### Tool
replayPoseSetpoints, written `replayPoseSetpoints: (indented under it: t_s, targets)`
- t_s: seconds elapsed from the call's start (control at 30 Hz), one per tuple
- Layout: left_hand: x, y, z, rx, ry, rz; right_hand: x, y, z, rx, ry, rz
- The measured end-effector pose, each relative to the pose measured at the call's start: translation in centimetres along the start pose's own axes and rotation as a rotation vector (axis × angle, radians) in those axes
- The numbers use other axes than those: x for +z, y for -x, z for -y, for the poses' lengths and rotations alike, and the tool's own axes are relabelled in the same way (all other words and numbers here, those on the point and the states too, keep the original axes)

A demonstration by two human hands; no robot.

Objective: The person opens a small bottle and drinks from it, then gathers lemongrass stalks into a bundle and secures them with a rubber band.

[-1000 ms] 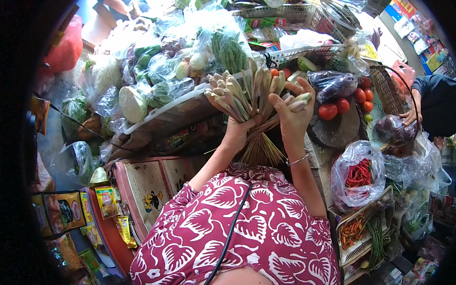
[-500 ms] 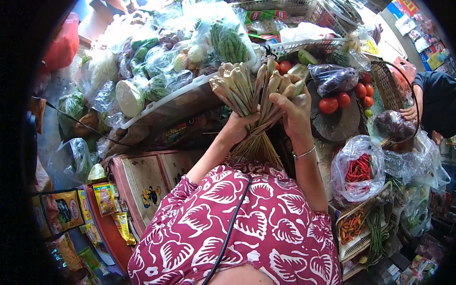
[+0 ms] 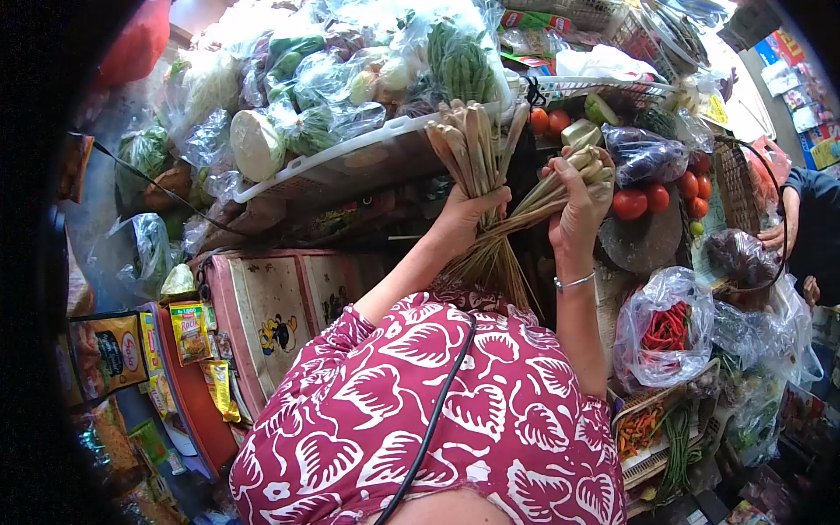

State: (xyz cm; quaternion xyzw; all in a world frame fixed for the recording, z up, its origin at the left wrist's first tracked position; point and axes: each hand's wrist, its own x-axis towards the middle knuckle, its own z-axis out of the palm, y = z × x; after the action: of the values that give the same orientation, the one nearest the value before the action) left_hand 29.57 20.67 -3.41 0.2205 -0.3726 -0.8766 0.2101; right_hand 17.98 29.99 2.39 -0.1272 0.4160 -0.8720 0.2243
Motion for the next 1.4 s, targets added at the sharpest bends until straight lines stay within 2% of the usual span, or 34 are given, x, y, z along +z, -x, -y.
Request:
replayPoseSetpoints:
  t_s: [0.1, 0.17, 0.27, 0.3, 0.33, 0.37, 0.47, 0.63, 0.83, 0.97, 1.03, 1.1, 1.17, 1.23, 1.27, 1.3, 1.33, 1.37, 1.4]
  targets:
    - [1.0, 0.3, -0.1, -0.036, -0.012, 0.104, -0.6, 0.0, -0.2, 0.058, -0.052, 0.026]
    - [2.9, 1.3, -1.0, 0.049, -0.021, 0.106, -1.7, 0.6, -1.4, 0.057, 0.013, 0.183]
    - [3.1, 1.2, -0.5, 0.026, -0.023, 0.098, -0.1, 3.4, -1.2, 0.033, 0.01, 0.114]
    - [3.1, 1.3, -0.6, 0.027, 0.012, 0.073, -0.3, 4.1, -1.0, 0.057, -0.104, 0.097]
    - [0.7, 0.3, 1.1, 0.012, 0.006, 0.164, -0.4, 4.4, -1.0, 0.083, -0.22, 0.083]
    - [0.6, 0.3, 1.0, 0.0, -0.006, 0.173, -0.7, 4.6, -0.8, 0.074, -0.229, 0.07]
    - [0.5, 0.6, 1.0, -0.027, 0.068, 0.177, -2.2, 4.9, 0.0, -0.075, 0.065, 0.002]
    - [0.9, 0.9, 0.8, -0.073, 0.006, 0.187, -2.9, 4.9, 0.1, -0.114, 0.017, -0.01]
    - [1.6, 1.6, 1.5, -0.054, -0.148, 0.104, -0.9, 4.7, 1.7, -0.116, 0.225, -0.085]
    - [1.5, 1.1, 1.3, -0.039, -0.18, 0.126, -2.0, 4.6, 0.2, -0.191, 0.047, -0.089]
    - [1.7, 1.4, 1.0, -0.075, -0.169, 0.118, -0.7, 5.1, 0.6, -0.127, 0.012, -0.116]
    - [1.9, 1.3, 0.9, -0.131, -0.158, 0.136, -0.2, 5.2, 0.7, -0.095, 0.127, -0.094]
    - [1.5, 0.8, 0.8, -0.124, -0.235, 0.208, -0.9, 4.9, -0.2, -0.183, 0.217, -0.139]
    - [1.6, 0.6, 0.4, -0.171, -0.282, 0.283, -0.5, 5.0, 0.4, -0.273, 0.077, -0.292]
    - [1.3, 0.2, 0.5, -0.13, -0.38, 0.317, -0.5, 5.0, 2.6, -0.302, 0.218, -0.27]
    - [1.1, -0.1, 0.6, -0.08, -0.477, 0.344, -0.3, 4.8, 5.1, -0.444, 0.365, -0.304]
    - [0.9, -0.1, 0.9, -0.094, -0.47, 0.358, -1.0, 5.0, 7.8, -0.459, 0.363, -0.328]
    - [0.7, 0.0, 1.0, -0.072, -0.507, 0.371, -0.3, 4.5, 11.4, -0.634, 0.405, -0.449]
    - [0.5, -0.1, 1.1, -0.043, -0.546, 0.383, -0.6, 4.9, 15.1, -0.684, 0.462, -0.346]
